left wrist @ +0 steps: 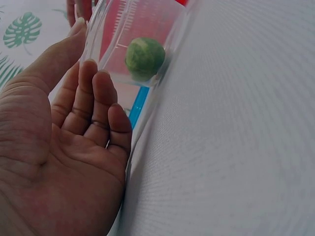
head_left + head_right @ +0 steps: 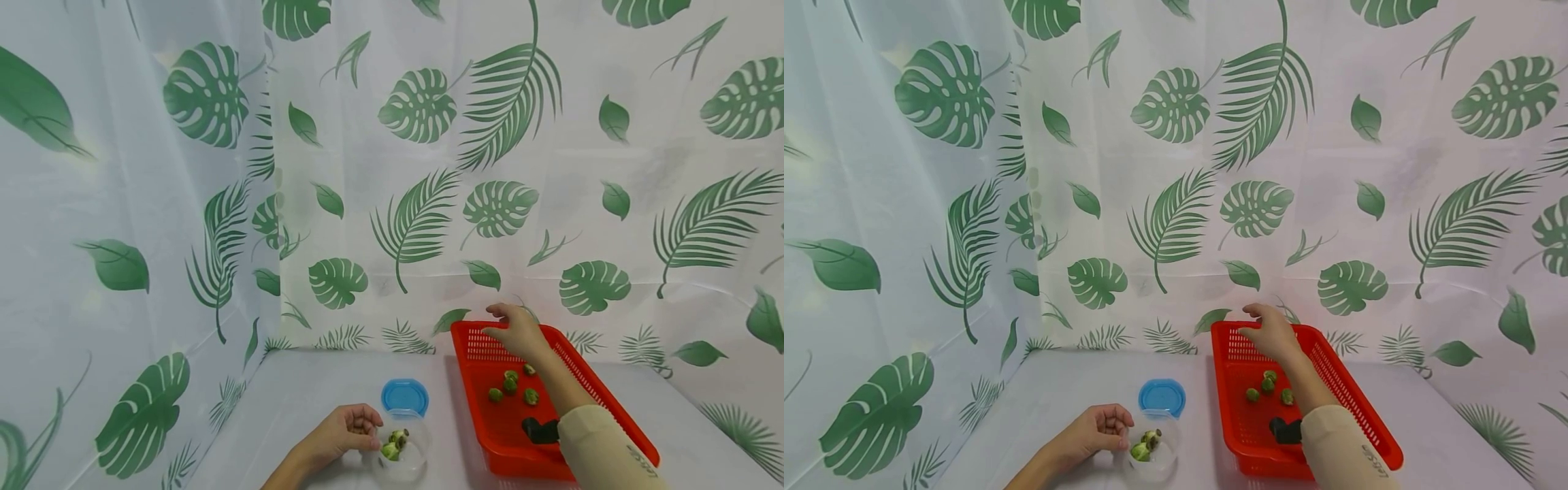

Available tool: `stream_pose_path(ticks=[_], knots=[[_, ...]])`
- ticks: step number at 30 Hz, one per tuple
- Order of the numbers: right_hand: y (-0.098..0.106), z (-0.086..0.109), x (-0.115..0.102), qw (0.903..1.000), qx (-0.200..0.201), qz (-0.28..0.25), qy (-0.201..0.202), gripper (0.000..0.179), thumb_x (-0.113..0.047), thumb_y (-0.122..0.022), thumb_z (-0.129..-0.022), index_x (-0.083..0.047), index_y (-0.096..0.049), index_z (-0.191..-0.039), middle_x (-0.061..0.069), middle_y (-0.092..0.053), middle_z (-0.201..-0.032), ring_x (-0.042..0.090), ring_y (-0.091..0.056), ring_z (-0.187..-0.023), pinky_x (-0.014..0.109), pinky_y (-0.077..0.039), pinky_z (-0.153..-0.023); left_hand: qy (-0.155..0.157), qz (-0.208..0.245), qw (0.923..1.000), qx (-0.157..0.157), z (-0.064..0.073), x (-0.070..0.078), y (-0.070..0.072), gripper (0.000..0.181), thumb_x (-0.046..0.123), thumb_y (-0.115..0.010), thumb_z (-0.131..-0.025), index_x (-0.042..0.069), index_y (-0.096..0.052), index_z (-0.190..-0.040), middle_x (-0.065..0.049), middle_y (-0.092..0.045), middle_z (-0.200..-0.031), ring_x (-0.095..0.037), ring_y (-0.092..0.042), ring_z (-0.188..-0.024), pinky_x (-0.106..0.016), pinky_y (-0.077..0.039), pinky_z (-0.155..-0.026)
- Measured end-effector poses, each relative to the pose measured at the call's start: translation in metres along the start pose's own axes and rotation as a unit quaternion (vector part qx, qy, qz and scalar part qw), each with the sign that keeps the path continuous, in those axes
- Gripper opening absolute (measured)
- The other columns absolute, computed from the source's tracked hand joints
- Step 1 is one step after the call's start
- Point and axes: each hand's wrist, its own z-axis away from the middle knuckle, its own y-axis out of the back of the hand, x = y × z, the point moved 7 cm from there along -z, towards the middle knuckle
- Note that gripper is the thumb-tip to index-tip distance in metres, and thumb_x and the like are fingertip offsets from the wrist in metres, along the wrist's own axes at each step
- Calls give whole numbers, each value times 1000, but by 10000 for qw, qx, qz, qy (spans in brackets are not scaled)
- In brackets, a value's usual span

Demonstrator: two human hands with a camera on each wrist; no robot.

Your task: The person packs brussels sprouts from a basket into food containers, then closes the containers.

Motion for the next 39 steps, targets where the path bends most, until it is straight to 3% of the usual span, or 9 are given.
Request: stream_pose_path(ticks=[12, 25, 39], knots=[[-6, 5, 30, 9992, -169, -91, -363, 52, -18, -74, -96, 3, -58, -141, 29, -61, -137, 46, -58, -120, 60, -53, -101, -38, 4, 10000, -69, 0, 0, -2, 24, 2, -76, -90, 5, -67, -112, 5, -67, -89, -6, -62, -79, -21, -53, -72], [-20, 12, 55, 9941, -586, -291, -861, 52, -16, -74, -96, 1, -57, -143, 29, -59, -141, 44, -61, -117, 54, -58, -94, -51, -89, 9999, -11, -1, 2, -1, 26, 4, -77, -90, 3, -67, -113, 5, -67, -89, -6, -61, -79, -21, -53, -71], [-38, 22, 51, 9878, -1413, -270, -593, 48, -13, -81, -89, -7, -68, -135, 20, -66, -136, 29, -65, -113, 52, -58, -94, -57, -69, 10000, -23, 1, 1, -1, 27, 3, -76, -91, -2, -65, -115, 4, -67, -89, -6, -61, -80, -21, -54, -72]])
